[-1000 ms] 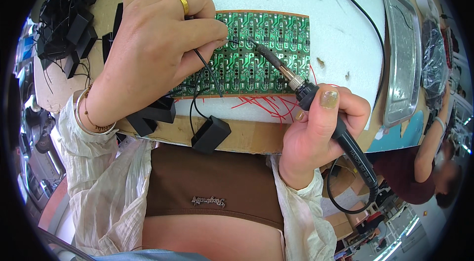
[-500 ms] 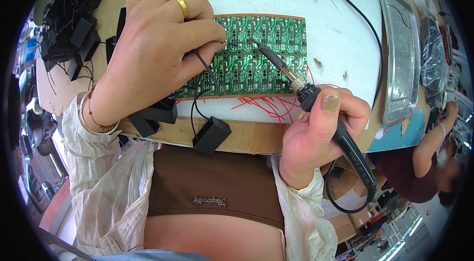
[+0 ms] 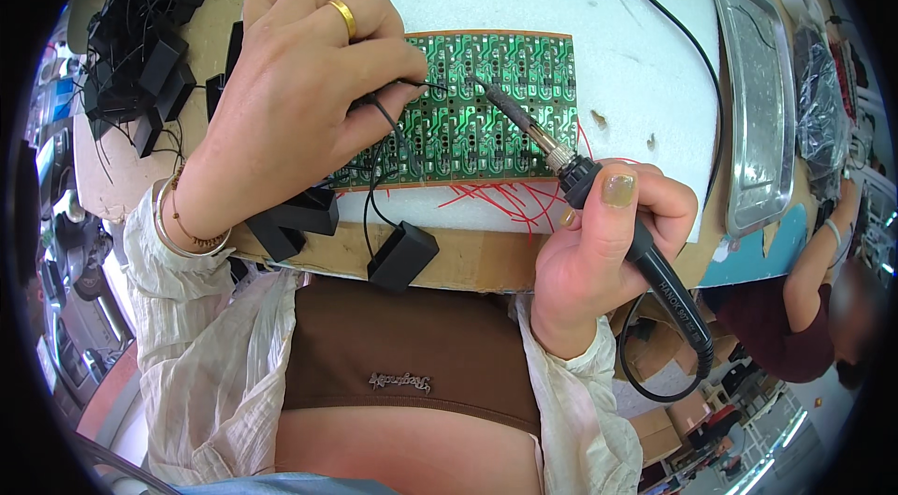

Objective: Soldering wires and components onto a green circuit board at a factory workbench.

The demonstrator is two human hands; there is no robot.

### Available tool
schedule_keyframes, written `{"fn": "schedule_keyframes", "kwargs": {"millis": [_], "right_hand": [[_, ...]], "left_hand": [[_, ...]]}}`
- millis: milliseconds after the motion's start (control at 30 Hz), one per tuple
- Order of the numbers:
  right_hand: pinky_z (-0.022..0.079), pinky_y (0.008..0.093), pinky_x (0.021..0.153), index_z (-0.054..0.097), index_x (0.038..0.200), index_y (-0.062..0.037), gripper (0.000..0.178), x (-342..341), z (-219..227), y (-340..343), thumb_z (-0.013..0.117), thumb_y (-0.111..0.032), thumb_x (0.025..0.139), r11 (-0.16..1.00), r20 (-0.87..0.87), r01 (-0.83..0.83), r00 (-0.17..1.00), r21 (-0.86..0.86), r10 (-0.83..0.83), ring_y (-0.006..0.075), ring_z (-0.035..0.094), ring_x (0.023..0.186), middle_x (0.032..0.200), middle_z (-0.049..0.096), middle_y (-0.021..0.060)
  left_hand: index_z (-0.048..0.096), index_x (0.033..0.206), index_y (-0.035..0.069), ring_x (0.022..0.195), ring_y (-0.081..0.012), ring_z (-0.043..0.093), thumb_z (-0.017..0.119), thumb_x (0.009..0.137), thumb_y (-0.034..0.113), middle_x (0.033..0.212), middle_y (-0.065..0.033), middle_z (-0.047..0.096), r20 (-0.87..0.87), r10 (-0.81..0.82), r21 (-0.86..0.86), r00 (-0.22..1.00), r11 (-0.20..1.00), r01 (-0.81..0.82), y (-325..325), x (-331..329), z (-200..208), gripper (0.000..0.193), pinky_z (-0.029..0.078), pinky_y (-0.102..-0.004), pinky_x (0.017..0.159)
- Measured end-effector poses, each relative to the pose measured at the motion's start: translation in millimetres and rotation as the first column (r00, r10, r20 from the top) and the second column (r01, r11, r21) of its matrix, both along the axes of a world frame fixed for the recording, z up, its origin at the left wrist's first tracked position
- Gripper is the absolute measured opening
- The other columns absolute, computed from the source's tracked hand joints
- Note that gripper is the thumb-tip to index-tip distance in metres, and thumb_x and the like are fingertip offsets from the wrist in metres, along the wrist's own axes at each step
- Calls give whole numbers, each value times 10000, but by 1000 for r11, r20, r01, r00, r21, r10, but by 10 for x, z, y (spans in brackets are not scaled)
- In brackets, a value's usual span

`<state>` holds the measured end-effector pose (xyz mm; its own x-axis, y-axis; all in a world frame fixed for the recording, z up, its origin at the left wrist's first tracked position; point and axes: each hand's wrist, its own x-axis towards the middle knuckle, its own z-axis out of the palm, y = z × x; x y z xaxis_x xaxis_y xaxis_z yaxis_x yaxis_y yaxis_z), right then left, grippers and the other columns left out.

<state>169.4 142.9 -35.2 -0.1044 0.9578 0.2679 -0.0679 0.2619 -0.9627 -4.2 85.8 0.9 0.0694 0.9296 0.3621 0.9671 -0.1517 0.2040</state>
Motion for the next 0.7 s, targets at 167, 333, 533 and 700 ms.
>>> {"fn": "schedule_keyframes", "kwargs": {"millis": [167,333,533,700], "right_hand": [[271,196,460,390,752,-39,157,15,-32,7,526,-105,791,1000,-19,-8,1000,20,8,62,327,483,581,430,38],[280,192,473,404,766,-33,181,17,-32,-2,559,-127,774,1000,-5,13,1000,2,-13,59,349,512,617,461,42],[281,184,476,420,767,-37,172,27,-41,14,566,-126,773,1000,-19,27,999,15,-26,51,350,518,622,469,35],[277,181,460,425,769,-36,174,-45,6,27,577,-119,769,999,-45,35,998,-6,-35,45,351,500,598,454,18]], "left_hand": [[581,747,118,825,-191,468,656,582,85,784,22,518,172,-11,2,985,1000,11,7,-143,-26,184,305,-348,770],[594,779,103,859,-190,515,652,603,103,812,13,579,76,-299,24,951,954,298,10,-254,36,185,313,-360,833],[601,797,89,728,-179,550,627,663,77,749,-19,587,204,-177,-50,963,980,190,12,-242,-157,137,359,-342,791],[597,812,62,665,-190,541,608,705,58,729,-47,588,375,-55,30,926,998,47,115,-186,-184,108,398,-276,662]]}}
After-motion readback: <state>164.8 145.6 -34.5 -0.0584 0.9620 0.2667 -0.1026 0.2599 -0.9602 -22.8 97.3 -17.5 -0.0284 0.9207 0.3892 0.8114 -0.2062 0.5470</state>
